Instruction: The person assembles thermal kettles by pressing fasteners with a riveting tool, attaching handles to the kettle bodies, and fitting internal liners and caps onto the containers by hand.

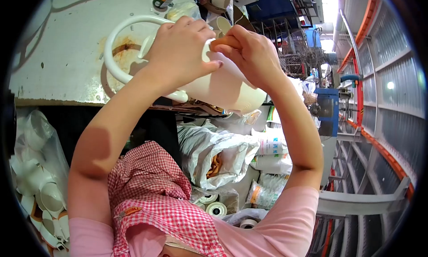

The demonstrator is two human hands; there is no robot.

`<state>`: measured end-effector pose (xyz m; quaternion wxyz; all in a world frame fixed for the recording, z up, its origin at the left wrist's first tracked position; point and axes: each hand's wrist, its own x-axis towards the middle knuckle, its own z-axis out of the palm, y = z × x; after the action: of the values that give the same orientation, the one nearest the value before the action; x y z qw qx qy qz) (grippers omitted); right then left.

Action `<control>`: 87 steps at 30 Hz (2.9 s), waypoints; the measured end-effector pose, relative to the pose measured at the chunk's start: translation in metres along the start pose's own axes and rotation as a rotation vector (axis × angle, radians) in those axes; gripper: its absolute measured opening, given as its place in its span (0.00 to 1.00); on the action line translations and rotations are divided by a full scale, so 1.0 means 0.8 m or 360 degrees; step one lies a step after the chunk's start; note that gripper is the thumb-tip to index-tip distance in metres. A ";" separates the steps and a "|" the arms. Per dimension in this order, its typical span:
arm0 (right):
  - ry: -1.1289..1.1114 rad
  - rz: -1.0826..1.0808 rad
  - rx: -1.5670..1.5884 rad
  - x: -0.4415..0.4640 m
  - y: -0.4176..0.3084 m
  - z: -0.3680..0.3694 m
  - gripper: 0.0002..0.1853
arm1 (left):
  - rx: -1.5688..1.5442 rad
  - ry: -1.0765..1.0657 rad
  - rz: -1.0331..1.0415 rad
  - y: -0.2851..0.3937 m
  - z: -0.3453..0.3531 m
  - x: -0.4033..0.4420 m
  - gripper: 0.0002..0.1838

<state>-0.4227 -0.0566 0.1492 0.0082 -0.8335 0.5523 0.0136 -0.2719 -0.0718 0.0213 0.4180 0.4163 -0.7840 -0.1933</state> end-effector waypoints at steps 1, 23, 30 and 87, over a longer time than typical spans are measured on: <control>-0.0021 -0.0042 -0.0057 0.000 -0.003 -0.003 0.12 | 0.0000 0.0000 0.0010 0.000 -0.001 0.000 0.30; 0.0048 0.0069 0.0004 -0.011 0.002 -0.002 0.19 | -0.0019 0.0020 0.0256 0.011 -0.020 0.007 0.29; 0.1675 0.0212 0.0862 -0.090 0.036 0.041 0.25 | 0.0113 0.0053 0.0414 0.008 -0.015 0.011 0.31; 0.0775 0.0951 0.0323 -0.199 0.097 0.246 0.06 | -0.0690 0.0222 -0.0727 -0.117 -0.237 -0.141 0.16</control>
<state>-0.5589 0.0653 -0.0425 -0.0450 -0.6099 0.7549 -0.2371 -0.0366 -0.0257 0.0141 0.4954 0.4949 -0.5804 -0.4156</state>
